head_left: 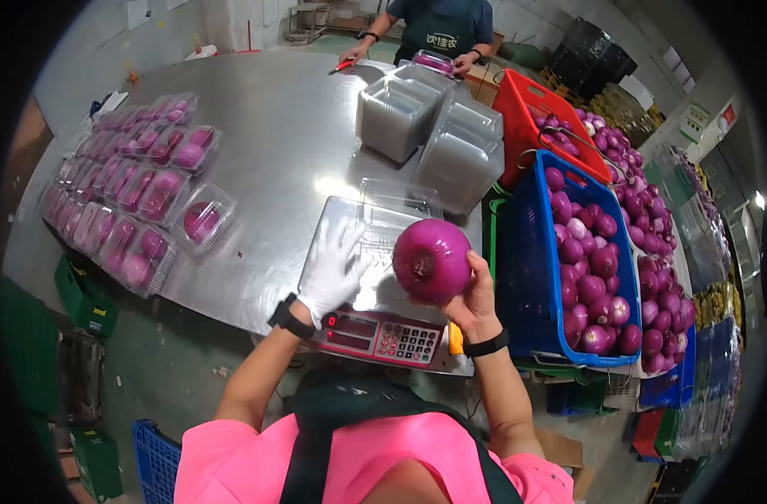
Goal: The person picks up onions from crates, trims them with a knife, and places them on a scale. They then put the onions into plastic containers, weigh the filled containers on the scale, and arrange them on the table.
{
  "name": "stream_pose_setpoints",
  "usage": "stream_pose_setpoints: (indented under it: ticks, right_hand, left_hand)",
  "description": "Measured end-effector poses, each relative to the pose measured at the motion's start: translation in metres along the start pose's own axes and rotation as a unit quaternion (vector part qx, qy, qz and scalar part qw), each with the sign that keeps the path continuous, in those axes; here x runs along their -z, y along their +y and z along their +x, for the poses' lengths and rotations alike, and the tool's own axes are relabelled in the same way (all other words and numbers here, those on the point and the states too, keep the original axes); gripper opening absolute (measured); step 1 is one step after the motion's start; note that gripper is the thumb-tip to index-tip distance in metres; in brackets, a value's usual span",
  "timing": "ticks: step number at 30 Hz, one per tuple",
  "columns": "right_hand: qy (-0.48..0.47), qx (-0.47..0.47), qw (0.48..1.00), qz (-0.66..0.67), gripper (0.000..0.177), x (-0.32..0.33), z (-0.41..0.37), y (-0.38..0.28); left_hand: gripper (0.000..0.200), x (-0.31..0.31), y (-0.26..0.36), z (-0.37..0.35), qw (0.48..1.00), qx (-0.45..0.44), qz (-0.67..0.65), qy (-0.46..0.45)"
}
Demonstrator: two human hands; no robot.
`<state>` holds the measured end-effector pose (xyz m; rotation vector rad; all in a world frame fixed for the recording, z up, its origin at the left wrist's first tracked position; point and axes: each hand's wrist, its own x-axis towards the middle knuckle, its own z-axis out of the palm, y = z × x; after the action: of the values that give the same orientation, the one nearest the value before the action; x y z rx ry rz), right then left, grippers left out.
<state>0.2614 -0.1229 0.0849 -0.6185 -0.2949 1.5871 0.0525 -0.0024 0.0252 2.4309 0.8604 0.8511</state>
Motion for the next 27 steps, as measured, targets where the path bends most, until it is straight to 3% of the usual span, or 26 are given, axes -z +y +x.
stream_pose_setpoints:
  ticks: [3, 5, 7, 8, 11, 12, 13, 15, 17, 19, 20, 21, 23, 24, 26, 27]
  right_hand:
    - [0.039, 0.155, 0.935, -0.317, 0.066, 0.019, 0.026, 0.000]
    - [0.083, 0.219, 0.796, -0.557, 0.073, 0.036, 0.037, 0.011]
    - [0.035, 0.296, 0.526, -0.796, 0.075, 0.029, 0.037, 0.020]
    - [0.018, 0.293, 0.440, -0.849, 0.073, 0.025, 0.032, 0.029]
    - [0.019, 0.326, 0.482, -0.813, 0.069, 0.039, 0.030, 0.018]
    - [0.057, 0.352, 0.596, -0.719, 0.062, 0.026, 0.019, 0.002]
    - [0.105, 0.409, 0.596, -0.683, 0.052, 0.037, 0.010, -0.013]
    - [0.226, 0.379, 0.739, -0.508, 0.031, 0.057, -0.013, -0.034]
    - [0.273, 0.256, 0.808, -0.455, 0.019, 0.095, -0.033, -0.035]
    - [0.259, 0.117, 0.840, -0.462, 0.026, 0.111, -0.043, -0.023]
    - [0.256, 0.071, 0.838, -0.477, 0.042, 0.117, -0.043, -0.015]
    - [0.246, 0.036, 0.848, -0.467, 0.047, 0.116, -0.041, -0.009]
    - [0.231, -0.023, 0.866, -0.444, 0.057, 0.106, -0.038, 0.000]
    - [0.211, -0.054, 0.875, -0.432, 0.070, 0.104, -0.036, 0.003]
    - [0.173, -0.067, 0.914, -0.360, 0.073, 0.083, -0.034, 0.003]
    - [0.157, -0.076, 0.931, -0.321, 0.075, 0.079, -0.035, 0.004]
  left_hand:
    - [0.070, -0.025, 0.008, -0.025, 0.996, 0.071, -0.049, -0.038]
    - [0.069, -0.041, 0.006, -0.028, 0.994, 0.073, -0.082, -0.002]
    - [0.067, -0.046, 0.009, -0.027, 0.996, 0.055, -0.072, 0.003]
    - [0.067, -0.047, 0.010, -0.027, 0.997, 0.047, -0.066, 0.007]
    - [0.062, -0.048, -0.004, -0.034, 0.981, 0.100, -0.160, 0.040]
    - [0.059, -0.023, 0.004, -0.035, 0.963, 0.156, -0.215, 0.039]
    - [0.052, -0.001, 0.017, -0.031, 0.865, 0.237, -0.434, 0.090]
    - [0.047, 0.027, -0.025, -0.048, 0.827, 0.330, -0.454, 0.042]
    - [0.048, 0.045, -0.014, -0.033, 0.806, 0.266, -0.523, 0.077]
    - [0.050, 0.035, -0.015, 0.003, 0.731, 0.356, -0.582, 0.028]
    - [0.050, 0.031, -0.004, 0.022, 0.723, 0.386, -0.573, -0.014]
    - [0.050, 0.026, 0.002, 0.045, 0.714, 0.412, -0.564, -0.057]
    - [0.052, -0.022, -0.046, 0.074, 0.645, 0.432, -0.627, -0.059]
    - [0.052, -0.026, -0.043, 0.072, 0.674, 0.367, -0.641, -0.022]
    - [0.052, -0.028, -0.026, 0.067, 0.723, 0.222, -0.653, 0.041]
    - [0.039, -0.010, -0.006, 0.049, 0.745, 0.227, -0.627, 0.010]
